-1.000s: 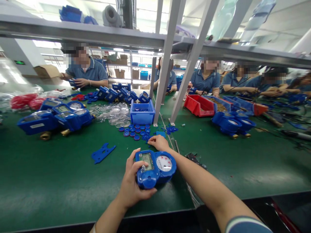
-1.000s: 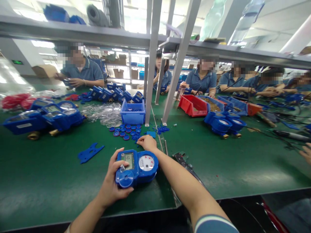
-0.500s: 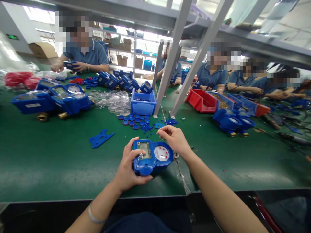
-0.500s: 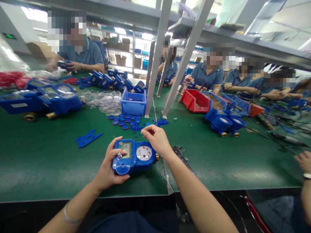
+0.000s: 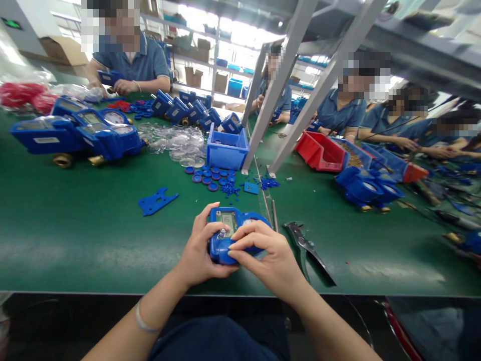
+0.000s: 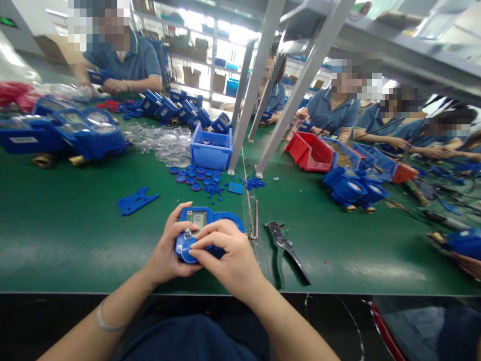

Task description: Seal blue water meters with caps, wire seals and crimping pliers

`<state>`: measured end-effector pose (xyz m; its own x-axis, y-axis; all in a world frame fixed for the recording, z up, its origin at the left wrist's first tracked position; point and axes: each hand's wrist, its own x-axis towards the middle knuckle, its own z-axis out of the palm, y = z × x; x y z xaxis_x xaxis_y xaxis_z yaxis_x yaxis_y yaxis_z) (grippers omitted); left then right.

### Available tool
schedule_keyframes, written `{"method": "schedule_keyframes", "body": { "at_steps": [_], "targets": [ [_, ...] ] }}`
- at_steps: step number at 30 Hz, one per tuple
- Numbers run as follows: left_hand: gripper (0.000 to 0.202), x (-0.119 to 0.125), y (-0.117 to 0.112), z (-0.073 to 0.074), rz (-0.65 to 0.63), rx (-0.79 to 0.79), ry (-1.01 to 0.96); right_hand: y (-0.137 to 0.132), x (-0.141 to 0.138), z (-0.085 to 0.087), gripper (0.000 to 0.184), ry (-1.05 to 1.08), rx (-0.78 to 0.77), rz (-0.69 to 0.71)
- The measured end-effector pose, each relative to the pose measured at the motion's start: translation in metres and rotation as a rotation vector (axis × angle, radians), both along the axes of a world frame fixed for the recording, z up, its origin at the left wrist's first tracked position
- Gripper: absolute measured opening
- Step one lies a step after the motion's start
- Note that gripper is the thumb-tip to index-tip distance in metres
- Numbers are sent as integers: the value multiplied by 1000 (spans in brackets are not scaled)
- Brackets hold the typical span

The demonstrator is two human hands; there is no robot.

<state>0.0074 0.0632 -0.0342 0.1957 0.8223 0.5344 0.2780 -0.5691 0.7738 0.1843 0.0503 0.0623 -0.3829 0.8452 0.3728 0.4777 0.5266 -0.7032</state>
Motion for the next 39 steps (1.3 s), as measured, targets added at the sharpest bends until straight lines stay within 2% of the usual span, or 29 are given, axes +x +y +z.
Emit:
{"method": "schedule_keyframes", "body": {
  "at_steps": [6,13,16,22,28,35,39],
  "targets": [
    [68,0,-1,0,-7,-15,-8,1,3,4,11,86,-246,-18],
    [70,0,1,2,-13,-10,-2,6,1,0,15,54,-301,-2],
    [70,0,0,2,-18,-13,-5,4,0,-1,12,45,-257,0],
    [70,0,0,3,-18,-25,-8,1,-2,-3,10,5,-63,-13],
    [70,0,0,4,-15,-25,-9,2,-1,-4,10,1,-18,-2],
    [71,0,0,4,-15,-23,-17,3,-1,3,10,-151,163,37],
    [72,1,0,3,-8,-10,-13,4,-1,3,10,-155,189,69]
  ]
}}
